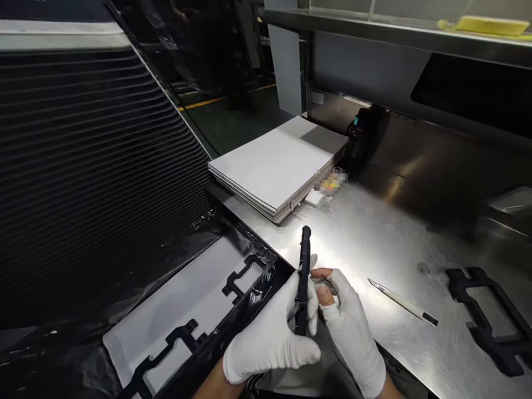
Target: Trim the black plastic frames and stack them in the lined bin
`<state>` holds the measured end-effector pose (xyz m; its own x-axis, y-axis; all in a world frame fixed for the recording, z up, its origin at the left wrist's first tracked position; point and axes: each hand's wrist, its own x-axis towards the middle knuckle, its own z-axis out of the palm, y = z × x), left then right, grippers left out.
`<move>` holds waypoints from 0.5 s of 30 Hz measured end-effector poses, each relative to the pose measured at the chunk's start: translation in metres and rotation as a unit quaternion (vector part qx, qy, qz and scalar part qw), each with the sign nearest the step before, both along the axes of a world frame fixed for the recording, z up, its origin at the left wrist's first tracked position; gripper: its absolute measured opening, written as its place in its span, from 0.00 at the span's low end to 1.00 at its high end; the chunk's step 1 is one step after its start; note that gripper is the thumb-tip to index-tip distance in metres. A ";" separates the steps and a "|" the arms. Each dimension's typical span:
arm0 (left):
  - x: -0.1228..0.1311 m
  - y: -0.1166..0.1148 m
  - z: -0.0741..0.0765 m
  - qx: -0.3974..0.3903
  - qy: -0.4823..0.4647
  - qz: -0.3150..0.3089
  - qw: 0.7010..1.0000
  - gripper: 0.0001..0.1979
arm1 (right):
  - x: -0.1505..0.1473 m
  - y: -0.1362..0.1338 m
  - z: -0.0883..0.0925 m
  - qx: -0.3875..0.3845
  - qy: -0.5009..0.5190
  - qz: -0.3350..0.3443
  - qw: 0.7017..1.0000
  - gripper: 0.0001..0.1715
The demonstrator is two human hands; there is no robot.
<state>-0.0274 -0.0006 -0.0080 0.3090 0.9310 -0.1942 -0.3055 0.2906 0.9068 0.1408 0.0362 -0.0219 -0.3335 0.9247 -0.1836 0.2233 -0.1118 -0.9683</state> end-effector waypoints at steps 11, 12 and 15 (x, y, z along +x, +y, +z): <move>-0.023 -0.014 -0.003 -0.015 -0.024 0.024 0.999 0.50 | -0.006 0.035 -0.013 0.124 -0.120 -0.040 0.984 0.23; -0.026 -0.020 -0.005 -0.022 -0.006 0.014 1.000 0.51 | -0.008 0.050 -0.014 0.153 -0.163 -0.036 0.974 0.21; -0.035 -0.044 -0.017 -0.039 0.074 -0.027 0.996 0.52 | -0.030 0.115 -0.010 0.233 -0.342 0.014 0.910 0.21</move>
